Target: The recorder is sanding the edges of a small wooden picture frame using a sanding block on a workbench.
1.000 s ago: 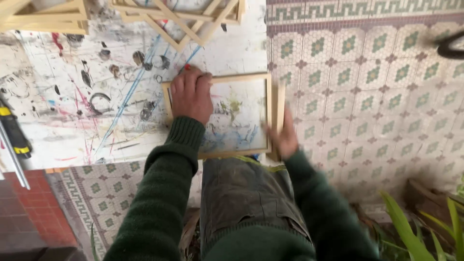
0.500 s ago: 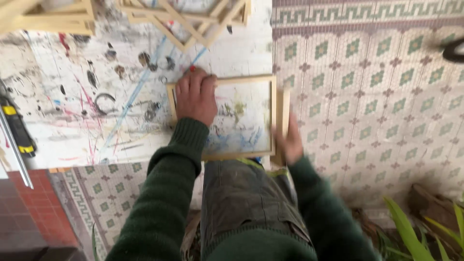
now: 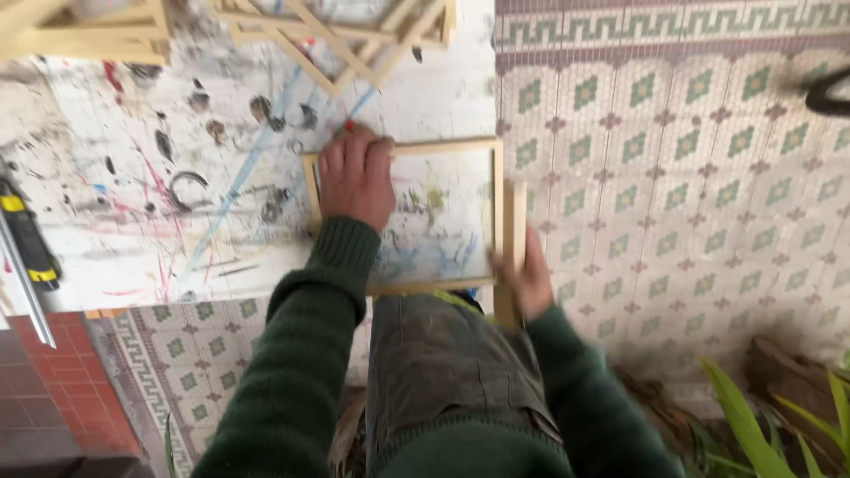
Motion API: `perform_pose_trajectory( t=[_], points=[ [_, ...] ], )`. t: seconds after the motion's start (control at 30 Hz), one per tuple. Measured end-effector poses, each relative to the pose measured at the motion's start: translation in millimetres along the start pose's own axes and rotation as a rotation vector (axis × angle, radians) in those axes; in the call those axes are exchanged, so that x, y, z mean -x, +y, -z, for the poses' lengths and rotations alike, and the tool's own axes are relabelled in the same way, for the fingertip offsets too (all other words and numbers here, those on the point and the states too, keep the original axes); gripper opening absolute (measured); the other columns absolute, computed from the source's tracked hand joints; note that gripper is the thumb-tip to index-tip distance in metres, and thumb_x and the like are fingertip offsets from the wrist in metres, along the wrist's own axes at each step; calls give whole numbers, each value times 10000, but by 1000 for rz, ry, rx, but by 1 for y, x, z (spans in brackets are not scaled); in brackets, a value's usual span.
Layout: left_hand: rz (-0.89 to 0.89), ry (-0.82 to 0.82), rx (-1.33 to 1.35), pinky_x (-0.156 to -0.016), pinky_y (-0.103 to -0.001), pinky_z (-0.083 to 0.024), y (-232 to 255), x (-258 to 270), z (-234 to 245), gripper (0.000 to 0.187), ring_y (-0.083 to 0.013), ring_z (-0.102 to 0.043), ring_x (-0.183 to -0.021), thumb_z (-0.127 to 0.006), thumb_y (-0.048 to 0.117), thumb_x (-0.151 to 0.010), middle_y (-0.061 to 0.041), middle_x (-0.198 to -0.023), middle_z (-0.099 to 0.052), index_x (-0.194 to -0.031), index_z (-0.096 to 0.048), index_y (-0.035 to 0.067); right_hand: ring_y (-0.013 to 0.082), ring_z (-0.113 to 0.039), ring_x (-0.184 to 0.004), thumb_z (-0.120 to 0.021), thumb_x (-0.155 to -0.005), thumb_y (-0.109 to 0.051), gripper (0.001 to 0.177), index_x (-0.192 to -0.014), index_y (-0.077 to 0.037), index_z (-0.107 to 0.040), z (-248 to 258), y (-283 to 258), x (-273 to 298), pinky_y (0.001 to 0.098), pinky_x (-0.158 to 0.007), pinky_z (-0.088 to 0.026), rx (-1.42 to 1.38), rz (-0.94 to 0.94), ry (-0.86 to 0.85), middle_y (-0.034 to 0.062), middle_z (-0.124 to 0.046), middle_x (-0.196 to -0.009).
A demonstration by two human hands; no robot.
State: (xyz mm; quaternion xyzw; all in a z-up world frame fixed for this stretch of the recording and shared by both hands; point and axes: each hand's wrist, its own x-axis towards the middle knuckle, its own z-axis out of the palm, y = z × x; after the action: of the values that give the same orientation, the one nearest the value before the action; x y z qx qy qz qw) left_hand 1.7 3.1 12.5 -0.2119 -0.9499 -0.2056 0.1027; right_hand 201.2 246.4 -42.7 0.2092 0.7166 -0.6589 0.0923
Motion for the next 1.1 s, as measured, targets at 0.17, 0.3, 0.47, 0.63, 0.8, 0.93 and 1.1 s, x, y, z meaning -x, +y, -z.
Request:
perform_pose_trajectory(
  t=[0.17,0.3,0.47,0.63,0.8,0.93,1.1],
  points=[
    [0,-23,29,-1022,-479,-435,2,3,2,173,-329,-546,-1146,-709,89,-978,-83,-1216,-595,-1145,-665,91,272,-553,-1302,-628,-1015,-200,688,-1598,-7,-318,0,-38,-52,425,-1107,-496,-1,43,-46,177,-529,-1449],
    [-30,24,-5,-1028,-491,-437,-2,-1,-2,217,-330,-550,-1158,-705,92,-916,-92,-1189,-591,-1129,-673,105,285,-485,-1429,-565,-1068,-297,694,-1600,18,-248,-17,-92,-135,412,-1189,-468,-9,203,-8,208,-435,-1560],
    [1,-4,5,-1003,-475,-437,-1,-2,-1,199,-327,-543,-1121,-712,95,-948,-89,-1215,-606,-1144,-675,95,375,-353,-1528,-370,-1116,-284,607,-1612,55,-286,-13,-52,-15,457,-1239,-310,25,186,58,236,-353,-1665],
    [25,-34,6,-998,-459,-448,0,6,-3,188,-317,-553,-1115,-693,91,-939,-66,-1197,-610,-1125,-679,113,404,-361,-1492,-357,-1073,-275,616,-1594,43,-279,-13,-57,-30,477,-1180,-341,-3,77,54,246,-330,-1650],
    [6,2,13,-979,-468,-447,-4,4,-10,173,-327,-555,-1114,-691,113,-936,-73,-1196,-607,-1107,-675,134,347,-416,-1520,-342,-1124,-317,592,-1605,28,-318,-21,-118,-120,414,-1257,-357,163,284,117,234,-374,-1655],
    [12,-1,-44,-984,-476,-448,-5,-1,-9,167,-333,-550,-1126,-692,94,-944,-90,-1236,-604,-1104,-668,135,361,-364,-1569,-380,-1154,-301,569,-1609,36,-324,-17,-70,-19,443,-1295,-316,322,397,105,239,-378,-1660],
    [28,-32,-22,-942,-492,-447,-2,2,-2,205,-340,-552,-1157,-709,145,-923,-87,-1254,-603,-1124,-669,135,384,-519,-1433,-388,-1143,-272,551,-1603,27,-339,-22,-88,1,441,-1181,-439,325,299,109,282,-485,-1556]
  ],
)
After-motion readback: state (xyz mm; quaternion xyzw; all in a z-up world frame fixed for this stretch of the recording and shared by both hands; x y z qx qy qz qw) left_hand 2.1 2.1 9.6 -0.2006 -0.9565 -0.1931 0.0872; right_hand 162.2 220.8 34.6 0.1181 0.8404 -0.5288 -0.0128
